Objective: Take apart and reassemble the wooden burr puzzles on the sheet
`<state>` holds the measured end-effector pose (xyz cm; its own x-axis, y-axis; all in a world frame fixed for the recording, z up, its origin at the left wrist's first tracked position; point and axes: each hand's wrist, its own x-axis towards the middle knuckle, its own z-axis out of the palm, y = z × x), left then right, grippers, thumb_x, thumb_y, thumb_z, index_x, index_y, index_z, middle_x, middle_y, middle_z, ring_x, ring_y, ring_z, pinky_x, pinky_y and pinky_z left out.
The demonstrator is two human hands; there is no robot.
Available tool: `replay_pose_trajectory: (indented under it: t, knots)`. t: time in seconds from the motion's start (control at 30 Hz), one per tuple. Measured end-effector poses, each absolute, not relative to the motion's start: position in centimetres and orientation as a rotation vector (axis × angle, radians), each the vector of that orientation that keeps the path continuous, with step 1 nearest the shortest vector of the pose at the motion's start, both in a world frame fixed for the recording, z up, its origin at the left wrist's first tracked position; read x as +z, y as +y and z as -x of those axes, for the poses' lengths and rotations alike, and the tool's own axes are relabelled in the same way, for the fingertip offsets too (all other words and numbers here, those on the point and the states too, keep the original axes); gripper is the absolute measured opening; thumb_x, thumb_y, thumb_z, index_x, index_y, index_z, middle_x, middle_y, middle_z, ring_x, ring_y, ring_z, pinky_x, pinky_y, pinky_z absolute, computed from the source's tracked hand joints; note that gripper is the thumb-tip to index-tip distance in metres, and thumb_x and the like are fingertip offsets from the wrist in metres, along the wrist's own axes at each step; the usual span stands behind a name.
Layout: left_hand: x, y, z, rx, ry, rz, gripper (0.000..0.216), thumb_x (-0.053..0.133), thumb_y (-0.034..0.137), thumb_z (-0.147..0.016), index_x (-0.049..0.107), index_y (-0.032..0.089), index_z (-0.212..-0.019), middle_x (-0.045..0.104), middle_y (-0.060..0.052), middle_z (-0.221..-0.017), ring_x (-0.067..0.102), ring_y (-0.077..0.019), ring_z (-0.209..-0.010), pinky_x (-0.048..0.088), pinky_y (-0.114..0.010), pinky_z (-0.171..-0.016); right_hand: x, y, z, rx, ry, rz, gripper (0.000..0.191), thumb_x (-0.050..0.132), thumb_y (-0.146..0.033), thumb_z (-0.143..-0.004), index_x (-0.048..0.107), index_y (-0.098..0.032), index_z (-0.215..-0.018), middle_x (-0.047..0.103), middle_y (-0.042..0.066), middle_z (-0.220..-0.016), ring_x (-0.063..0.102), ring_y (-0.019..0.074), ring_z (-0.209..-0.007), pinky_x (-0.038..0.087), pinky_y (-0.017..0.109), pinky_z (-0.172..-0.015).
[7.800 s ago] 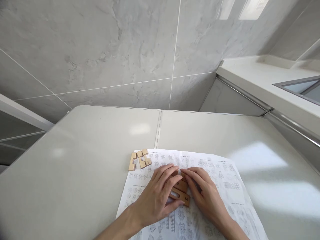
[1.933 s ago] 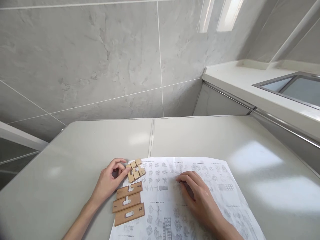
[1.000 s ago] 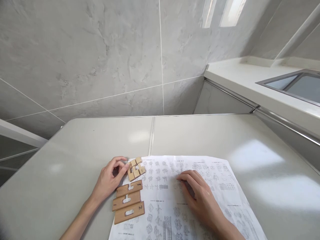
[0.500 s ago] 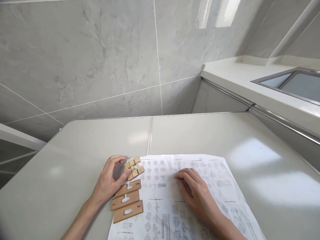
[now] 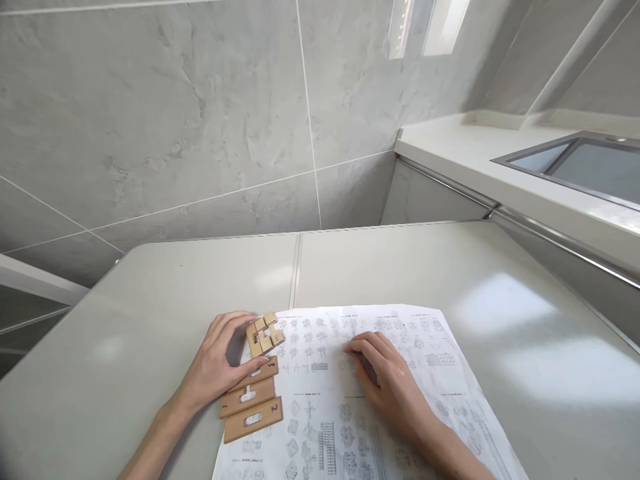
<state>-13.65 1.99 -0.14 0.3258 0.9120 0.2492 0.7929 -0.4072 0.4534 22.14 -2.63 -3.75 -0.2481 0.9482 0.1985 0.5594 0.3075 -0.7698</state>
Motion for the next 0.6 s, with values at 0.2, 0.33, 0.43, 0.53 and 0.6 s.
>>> replay_pose_trajectory:
  t: [0.2, 0.33, 0.43, 0.53, 0.6]
  knots:
    - [0.03, 1.75, 13.79, 0.674, 1.656, -2.364, 0.061, 0.084, 0.060, -0.088, 0.065, 0.028, -0.137, 0.068, -0.009, -0.121, 0.066, -0.0315, -0.109, 0.058, -0.043, -0.093, -3.80, -2.59, -22.15, 0.734, -1.916, 1.318, 0.019, 0.049, -0.024, -0.113, 0.067, -0.029, -0.116, 0.074, 0.010, -0.115, 0.072, 0.0305, -0.106, 0.064, 0.047, -0.084]
    - [-0.03, 1.97, 14.02, 0.607, 1.663, -2.384, 0.062, 0.085, 0.064, -0.086, 0.068, 0.027, -0.132, 0.068, -0.007, -0.111, 0.064, -0.0310, -0.102, 0.053, -0.046, -0.094, -3.82, -2.64, -22.16, 0.735, -1.916, 1.321, 0.018, 0.050, -0.024, -0.113, 0.067, -0.029, -0.115, 0.074, 0.010, -0.115, 0.072, 0.0307, -0.106, 0.064, 0.047, -0.085]
    - [0.04, 2.22, 14.15, 0.550, 1.626, -2.378, 0.055, 0.084, 0.062, -0.087, 0.070, 0.026, -0.126, 0.067, -0.004, -0.096, 0.064, -0.0278, -0.090, 0.051, -0.044, -0.090, -3.81, -2.67, -22.16, 0.745, -1.917, 1.329, 0.018, 0.050, -0.026, -0.114, 0.067, -0.030, -0.116, 0.074, 0.010, -0.116, 0.071, 0.0312, -0.107, 0.064, 0.048, -0.086]
    - [0.22, 2.35, 14.17, 0.550, 1.603, -2.340, 0.050, 0.082, 0.059, -0.089, 0.070, 0.027, -0.125, 0.066, -0.001, -0.089, 0.064, -0.0260, -0.084, 0.050, -0.042, -0.087, -3.79, -2.67, -22.16, 0.755, -1.920, 1.327, 0.019, 0.049, -0.027, -0.114, 0.067, -0.030, -0.116, 0.073, 0.010, -0.116, 0.071, 0.0314, -0.108, 0.064, 0.049, -0.086]
    - [0.32, 2.35, 14.15, 0.568, 1.592, -2.314, 0.048, 0.082, 0.057, -0.088, 0.070, 0.028, -0.124, 0.068, -0.001, -0.090, 0.065, -0.0262, -0.086, 0.051, -0.041, -0.088, -3.79, -2.67, -22.15, 0.750, -1.921, 1.326, 0.019, 0.048, -0.028, -0.114, 0.067, -0.030, -0.116, 0.073, 0.011, -0.115, 0.071, 0.0318, -0.107, 0.064, 0.050, -0.086]
